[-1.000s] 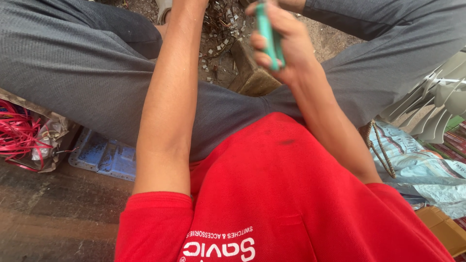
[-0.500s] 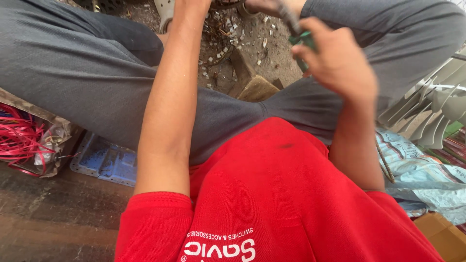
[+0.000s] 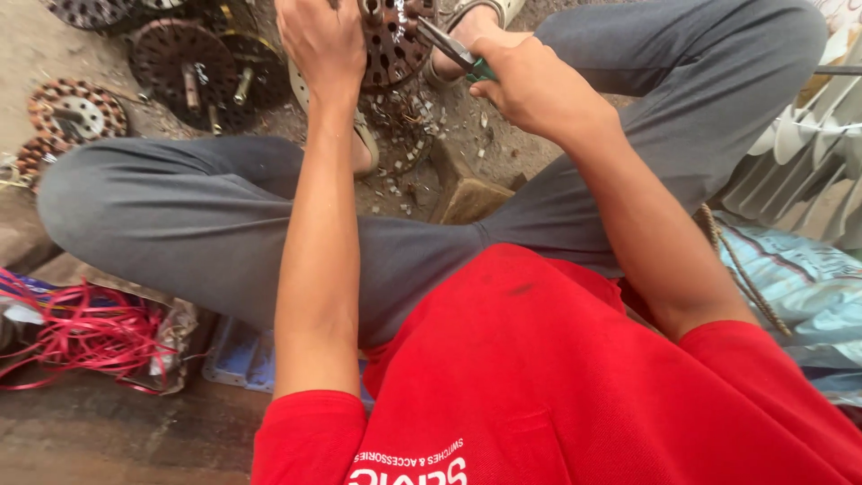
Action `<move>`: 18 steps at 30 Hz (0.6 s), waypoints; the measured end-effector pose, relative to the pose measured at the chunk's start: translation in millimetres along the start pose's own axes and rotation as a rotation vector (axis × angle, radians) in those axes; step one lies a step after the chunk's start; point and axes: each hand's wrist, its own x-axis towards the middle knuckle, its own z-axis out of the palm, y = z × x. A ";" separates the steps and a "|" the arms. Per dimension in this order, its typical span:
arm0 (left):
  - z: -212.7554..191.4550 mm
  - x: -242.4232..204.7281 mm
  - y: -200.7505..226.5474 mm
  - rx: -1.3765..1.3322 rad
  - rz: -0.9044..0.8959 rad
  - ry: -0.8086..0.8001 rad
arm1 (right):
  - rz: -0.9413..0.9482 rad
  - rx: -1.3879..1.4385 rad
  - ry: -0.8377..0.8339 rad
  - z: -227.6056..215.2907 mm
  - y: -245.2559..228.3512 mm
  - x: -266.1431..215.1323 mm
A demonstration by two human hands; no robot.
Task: The person sits cross-legged and uses pliers to pull copper wire out of a circular metal stator component. They repeatedly grip and pull the wire, dropping the extracted copper into a bucket nearby.
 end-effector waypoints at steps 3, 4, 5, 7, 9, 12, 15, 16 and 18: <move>-3.7 1.5 2.1 -0.003 0.068 0.022 | -0.002 -0.046 -0.032 -4.4 3.4 3.5; -3.7 2.4 2.0 0.011 0.065 0.017 | 0.014 -0.055 -0.062 -6.8 5.5 5.3; -3.1 2.8 1.9 0.026 0.062 0.010 | 0.031 -0.063 -0.094 -8.5 8.0 8.2; -2.2 5.5 0.7 0.053 0.059 -0.008 | -0.001 -0.168 -0.077 -8.6 15.7 12.8; -1.9 8.2 1.9 0.085 0.012 -0.060 | -0.049 -0.176 -0.079 -5.2 25.6 20.6; -10.3 0.2 13.1 0.111 0.017 -0.103 | -0.167 -0.012 -0.057 8.8 30.4 17.1; -9.3 14.9 21.6 0.108 0.205 -0.008 | -0.257 0.013 0.005 5.8 39.2 26.3; -8.4 15.2 18.0 0.133 0.188 -0.040 | -0.204 -0.084 -0.037 9.9 42.6 26.8; -8.3 8.7 7.3 0.160 0.148 -0.094 | -0.174 -0.179 -0.039 22.2 44.3 20.1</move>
